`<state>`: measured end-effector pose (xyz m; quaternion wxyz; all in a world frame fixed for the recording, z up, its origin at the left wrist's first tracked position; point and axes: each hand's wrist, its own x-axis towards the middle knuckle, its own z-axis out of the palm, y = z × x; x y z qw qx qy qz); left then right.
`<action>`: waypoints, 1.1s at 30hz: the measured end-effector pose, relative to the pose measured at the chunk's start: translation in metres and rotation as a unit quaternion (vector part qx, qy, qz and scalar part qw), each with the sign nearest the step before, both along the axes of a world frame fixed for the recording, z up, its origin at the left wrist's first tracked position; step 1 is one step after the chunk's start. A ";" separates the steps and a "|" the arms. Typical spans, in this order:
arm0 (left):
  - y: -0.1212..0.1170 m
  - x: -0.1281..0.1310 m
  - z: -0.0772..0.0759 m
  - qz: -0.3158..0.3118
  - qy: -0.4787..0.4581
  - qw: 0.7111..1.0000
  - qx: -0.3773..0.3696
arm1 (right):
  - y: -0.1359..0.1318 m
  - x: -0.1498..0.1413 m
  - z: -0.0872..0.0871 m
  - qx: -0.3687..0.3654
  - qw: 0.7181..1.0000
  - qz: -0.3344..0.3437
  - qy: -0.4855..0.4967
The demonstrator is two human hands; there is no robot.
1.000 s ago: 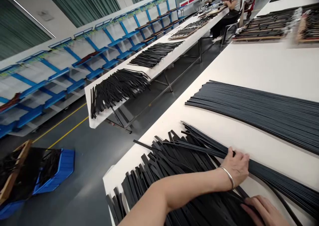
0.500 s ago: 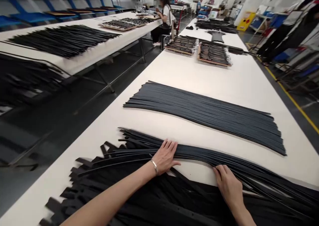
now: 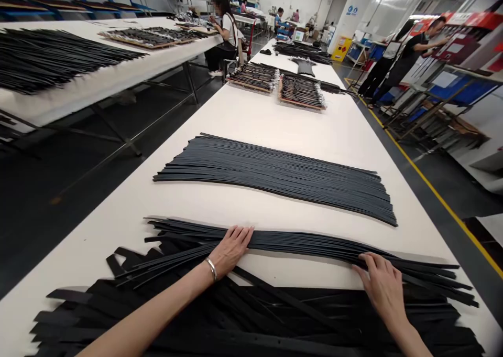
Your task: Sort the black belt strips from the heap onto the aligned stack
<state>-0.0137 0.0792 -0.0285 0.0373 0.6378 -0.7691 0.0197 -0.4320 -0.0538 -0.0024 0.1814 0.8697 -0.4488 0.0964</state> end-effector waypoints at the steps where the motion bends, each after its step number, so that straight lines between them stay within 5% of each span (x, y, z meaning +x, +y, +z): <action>1: 0.001 -0.002 0.002 0.002 -0.002 1.000 0.004 | 0.003 0.019 0.000 0.001 1.000 0.026 -0.017; 5: 0.010 -0.010 0.017 -0.016 -0.020 0.999 0.030 | 0.020 0.117 -0.015 0.078 0.965 0.250 -0.021; 8: 0.015 0.001 0.022 -0.042 -0.039 0.998 0.037 | 0.020 0.164 -0.041 0.082 0.938 0.332 -0.050; 12: 0.028 0.053 0.022 -0.030 -0.065 0.996 0.061 | 0.007 0.172 -0.068 0.074 0.934 0.343 -0.066; 18: 0.075 0.187 0.037 0.033 -0.111 0.986 0.117 | 0.015 0.167 -0.069 0.048 0.947 0.314 -0.052; 21: 0.102 0.223 0.055 0.122 -0.157 0.975 0.104 | 0.023 0.170 -0.073 0.046 0.957 0.281 -0.056; 24: 0.114 0.201 0.067 0.192 -0.150 0.970 0.021 | 0.027 0.169 -0.077 0.049 0.961 0.261 -0.072; 27: 0.098 0.129 0.063 0.132 -0.079 0.988 0.001 | 0.028 0.166 -0.080 0.058 0.960 0.261 -0.086; 30: 0.052 0.049 0.044 0.002 -0.016 1.000 -0.003 | 0.024 0.167 -0.082 0.051 0.956 0.272 -0.101; 33: -0.004 -0.007 0.021 -0.044 0.016 0.999 -0.025 | 0.021 0.173 -0.079 0.053 0.953 0.279 -0.105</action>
